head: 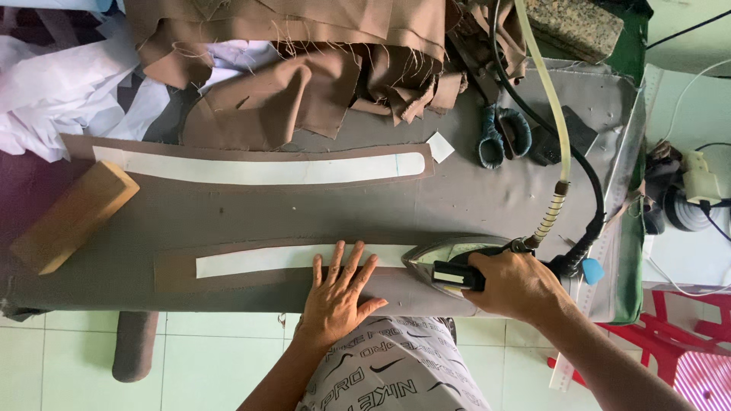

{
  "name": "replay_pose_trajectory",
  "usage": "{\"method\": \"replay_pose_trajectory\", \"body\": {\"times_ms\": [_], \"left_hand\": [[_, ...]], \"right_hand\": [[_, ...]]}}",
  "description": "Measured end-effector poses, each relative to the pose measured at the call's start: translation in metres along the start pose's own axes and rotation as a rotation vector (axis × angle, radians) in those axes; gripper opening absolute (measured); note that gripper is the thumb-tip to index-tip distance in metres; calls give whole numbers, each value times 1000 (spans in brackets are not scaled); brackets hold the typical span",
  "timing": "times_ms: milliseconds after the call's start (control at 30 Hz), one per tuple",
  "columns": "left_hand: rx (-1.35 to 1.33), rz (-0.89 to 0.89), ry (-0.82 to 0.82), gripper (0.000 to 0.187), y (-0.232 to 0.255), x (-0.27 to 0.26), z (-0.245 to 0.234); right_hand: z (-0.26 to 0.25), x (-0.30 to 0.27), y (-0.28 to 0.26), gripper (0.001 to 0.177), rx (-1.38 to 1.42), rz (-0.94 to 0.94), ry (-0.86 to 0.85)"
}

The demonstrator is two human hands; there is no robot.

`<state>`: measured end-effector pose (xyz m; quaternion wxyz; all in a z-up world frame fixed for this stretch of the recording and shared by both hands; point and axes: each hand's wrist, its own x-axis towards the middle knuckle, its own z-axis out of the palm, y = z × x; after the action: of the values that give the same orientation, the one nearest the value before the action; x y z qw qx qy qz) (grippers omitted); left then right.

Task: The person irons two long strips of brown fabric on a work table. They use a steam iron and a wooden block to press the fabric flat. The person handles the fabric strips one at a time, flipping them over to iron both sides.

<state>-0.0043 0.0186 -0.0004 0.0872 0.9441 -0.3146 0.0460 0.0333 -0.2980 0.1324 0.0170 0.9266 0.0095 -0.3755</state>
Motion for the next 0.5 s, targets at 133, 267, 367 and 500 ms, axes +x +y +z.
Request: {"method": "replay_pose_trajectory", "body": {"times_ms": [133,267,367,500], "left_hand": [[16,-9,5,101,1,0,0],[34,-2,11,101,1,0,0],[11,-3,-2,102,1,-1,1],[14,-3,3,100,1,0,0]], "right_hand": [[2,0,3,28,41,-43,-6],[-11,-4,-5,28,19,12,-82],[-7,-2,-3,32,-10,14,-65],[-10,-4,-4,31,8,16,-87]]}}
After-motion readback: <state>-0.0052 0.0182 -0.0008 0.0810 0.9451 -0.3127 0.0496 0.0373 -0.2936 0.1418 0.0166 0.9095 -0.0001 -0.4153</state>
